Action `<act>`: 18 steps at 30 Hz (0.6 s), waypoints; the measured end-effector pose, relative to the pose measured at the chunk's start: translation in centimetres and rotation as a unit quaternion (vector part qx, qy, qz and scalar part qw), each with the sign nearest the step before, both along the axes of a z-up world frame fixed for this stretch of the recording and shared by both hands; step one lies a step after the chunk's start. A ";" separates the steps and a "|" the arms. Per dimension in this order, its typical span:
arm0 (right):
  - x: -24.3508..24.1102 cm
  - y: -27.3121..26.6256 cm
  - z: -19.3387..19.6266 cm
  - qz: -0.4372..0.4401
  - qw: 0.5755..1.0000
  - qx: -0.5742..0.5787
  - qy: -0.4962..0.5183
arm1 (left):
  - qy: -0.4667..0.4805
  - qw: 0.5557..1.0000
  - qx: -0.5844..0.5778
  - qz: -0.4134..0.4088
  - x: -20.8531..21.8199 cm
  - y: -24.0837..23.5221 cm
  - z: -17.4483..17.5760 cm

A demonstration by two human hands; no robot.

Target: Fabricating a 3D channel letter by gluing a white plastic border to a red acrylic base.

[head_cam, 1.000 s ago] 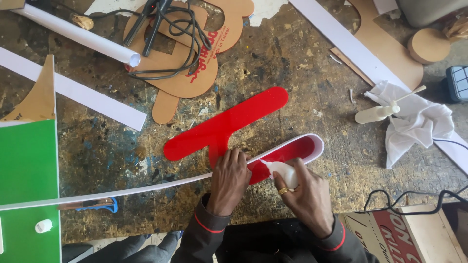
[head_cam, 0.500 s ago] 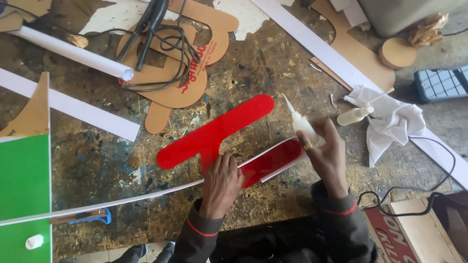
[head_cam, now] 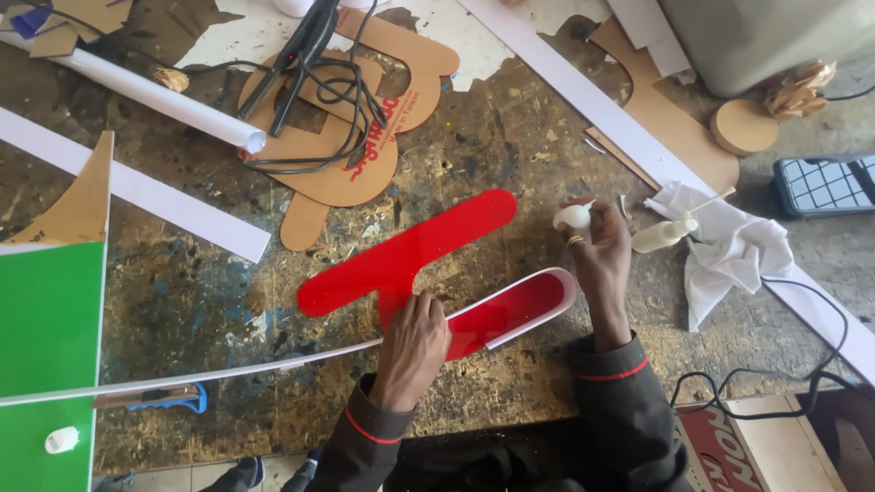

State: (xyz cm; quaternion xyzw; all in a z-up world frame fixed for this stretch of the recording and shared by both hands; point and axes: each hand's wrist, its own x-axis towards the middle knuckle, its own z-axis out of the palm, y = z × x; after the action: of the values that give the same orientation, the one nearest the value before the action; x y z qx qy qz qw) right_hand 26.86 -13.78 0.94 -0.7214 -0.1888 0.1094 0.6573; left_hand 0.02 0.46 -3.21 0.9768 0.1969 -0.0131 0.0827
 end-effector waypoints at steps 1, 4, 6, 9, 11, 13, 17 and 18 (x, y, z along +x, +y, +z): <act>-0.3 -0.2 0.1 0.003 1.000 -0.002 0.002 | 0.002 1.000 -0.002 0.003 0.1 -0.1 -0.1; -1.6 -1.0 0.6 -0.002 0.998 -0.056 -0.021 | 0.015 1.000 0.003 0.004 0.2 -0.2 0.4; -3.2 -2.4 1.7 -0.029 0.973 -0.184 -0.135 | 0.016 1.000 0.012 -0.006 0.2 -0.3 1.8; -7.1 -6.0 0.9 -0.051 0.940 -0.295 -0.165 | 0.031 0.999 -0.008 -0.001 0.4 -0.3 1.2; -9.1 -5.7 3.8 0.003 0.948 -0.314 -0.042 | 0.014 1.000 -0.011 0.000 0.2 -0.1 0.2; -9.8 -6.1 4.3 0.046 0.938 -0.331 0.090 | 0.002 1.000 -0.014 -0.008 -0.1 -0.5 -0.3; -8.5 -5.7 3.0 0.045 0.961 -0.221 0.161 | -0.058 0.997 0.058 -0.007 0.4 -1.0 -0.3; -8.2 -5.3 3.3 0.035 0.966 -0.184 0.179 | -0.043 0.997 0.063 -0.007 0.5 -1.3 -0.3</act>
State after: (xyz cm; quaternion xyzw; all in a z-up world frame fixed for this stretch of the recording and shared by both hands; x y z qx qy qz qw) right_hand 18.66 -19.06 4.22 -0.7916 -0.0696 0.2924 0.5321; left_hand 0.53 -0.80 -3.56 0.9811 0.1869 0.0404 0.0296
